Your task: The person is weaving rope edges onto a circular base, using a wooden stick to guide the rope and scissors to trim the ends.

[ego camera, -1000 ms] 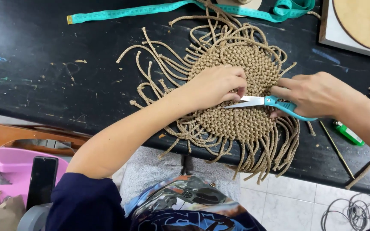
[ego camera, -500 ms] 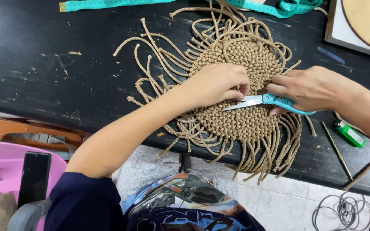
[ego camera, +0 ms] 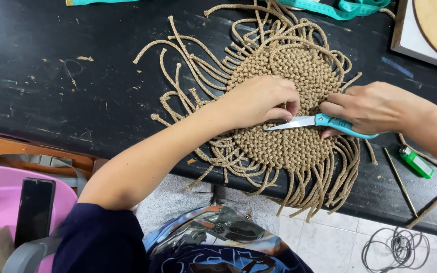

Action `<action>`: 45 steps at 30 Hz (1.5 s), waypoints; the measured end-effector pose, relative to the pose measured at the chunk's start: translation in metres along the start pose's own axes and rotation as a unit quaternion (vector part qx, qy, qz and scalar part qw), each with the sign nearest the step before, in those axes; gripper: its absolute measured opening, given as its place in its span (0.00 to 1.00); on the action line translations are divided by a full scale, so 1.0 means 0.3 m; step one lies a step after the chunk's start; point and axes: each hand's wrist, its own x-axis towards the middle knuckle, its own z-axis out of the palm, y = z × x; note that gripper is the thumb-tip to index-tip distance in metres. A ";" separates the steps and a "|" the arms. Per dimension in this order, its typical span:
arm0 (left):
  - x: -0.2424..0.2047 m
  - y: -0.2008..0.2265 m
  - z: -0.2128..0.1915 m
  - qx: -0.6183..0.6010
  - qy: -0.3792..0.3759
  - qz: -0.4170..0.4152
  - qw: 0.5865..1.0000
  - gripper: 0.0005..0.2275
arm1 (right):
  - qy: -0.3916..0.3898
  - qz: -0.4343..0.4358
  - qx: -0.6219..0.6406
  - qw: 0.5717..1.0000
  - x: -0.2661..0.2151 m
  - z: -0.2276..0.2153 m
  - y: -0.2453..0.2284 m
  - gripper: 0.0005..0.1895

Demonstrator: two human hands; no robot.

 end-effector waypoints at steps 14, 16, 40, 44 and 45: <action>0.005 -0.004 0.006 0.002 -0.012 -0.001 1.000 0.05 | 0.043 0.004 -0.034 0.998 0.038 -0.037 0.004 0.30; 0.007 -0.004 0.008 0.005 -0.007 0.003 1.000 0.05 | 0.023 0.004 -0.040 0.999 0.040 -0.035 0.008 0.32; 0.003 -0.004 0.001 -0.012 -0.006 0.009 1.000 0.04 | 0.024 -0.011 -0.056 0.998 0.057 -0.050 0.002 0.32; 0.003 -0.012 0.007 -0.015 -0.010 0.006 1.000 0.05 | 0.018 -0.022 -0.049 0.998 0.050 -0.028 0.009 0.31; 0.002 -0.014 0.009 -0.017 -0.007 0.008 1.000 0.05 | 0.010 -0.029 -0.045 0.999 0.046 -0.023 0.012 0.29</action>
